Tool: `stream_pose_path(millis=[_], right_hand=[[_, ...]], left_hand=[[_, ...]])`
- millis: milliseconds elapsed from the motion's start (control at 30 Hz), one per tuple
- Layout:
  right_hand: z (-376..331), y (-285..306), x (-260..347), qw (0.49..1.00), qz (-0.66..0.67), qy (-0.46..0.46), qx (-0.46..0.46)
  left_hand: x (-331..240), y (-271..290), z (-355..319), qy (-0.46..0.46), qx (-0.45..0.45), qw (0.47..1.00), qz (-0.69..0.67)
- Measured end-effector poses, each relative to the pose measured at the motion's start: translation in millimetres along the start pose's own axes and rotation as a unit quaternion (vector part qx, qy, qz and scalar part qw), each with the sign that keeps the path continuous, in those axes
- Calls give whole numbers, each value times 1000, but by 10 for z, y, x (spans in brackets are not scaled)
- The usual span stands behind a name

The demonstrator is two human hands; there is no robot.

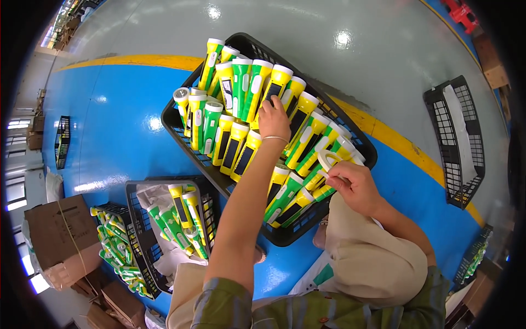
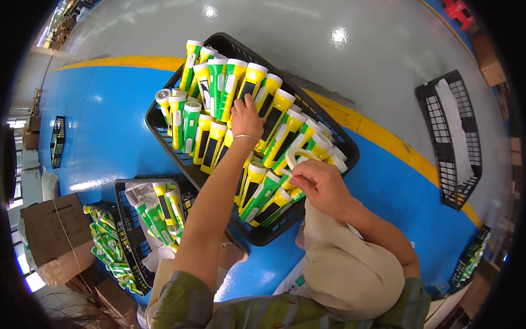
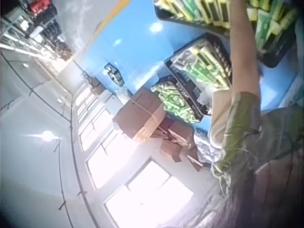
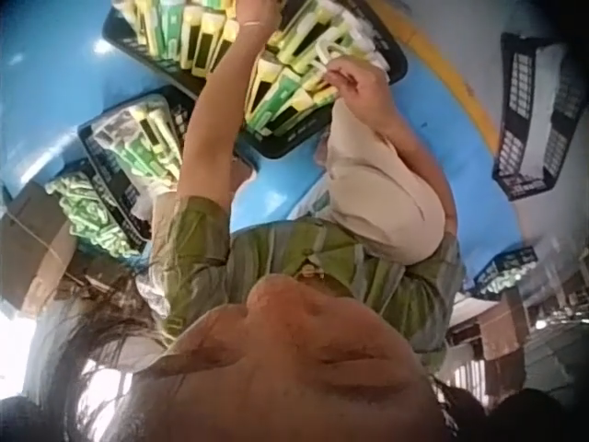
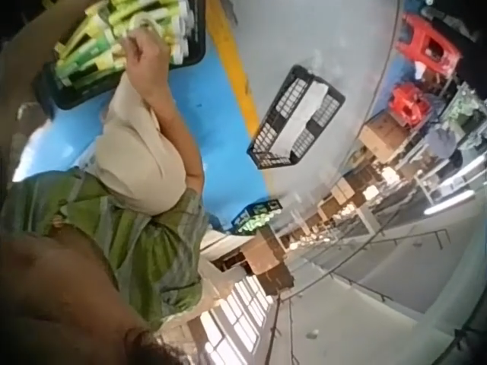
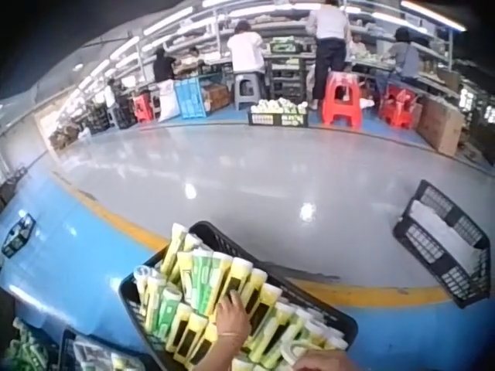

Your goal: Applying adhesive labels to the tops of plastic flashlights.

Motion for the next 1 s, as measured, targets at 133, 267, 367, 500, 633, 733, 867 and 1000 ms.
stream_pose_path(millis=[133, 267, 367, 500, 633, 733, 867, 1000], right_hand=[[-27, 50, -61, 999, 35, 20, -32], [-14, 87, -51, 997, 48, 25, -50], [2, 63, -13, 998, 48, 41, -32], [4, 16, -60, 999, 39, 1, -8], [18, -54, -112, 999, 36, 33, -3], [24, -201, -113, 994, 79, 43, 61], [11, -182, -106, 996, 65, 57, 15], [-12, -154, -154, 998, 47, 37, 9]], left_hand=[[427, 92, -348, -22, 18, 994, -106], [851, 196, -975, 142, 217, 843, -472], [837, 93, -1258, 199, 186, 857, -437], [540, -21, -1244, 26, 86, 985, -148], [651, 244, -1253, 188, 156, 816, -524], [578, 586, -1363, 143, 202, 600, -761], [163, 582, -1555, 193, 208, 414, -865], [-55, 482, -1648, 170, 209, 522, -809]])
Point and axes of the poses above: each hand's wrist, its own z-axis towards the middle knuckle, its own y-axis out of the back of the hand, x = y × z, the point moved 3 cm from there along z, towards the middle knuckle
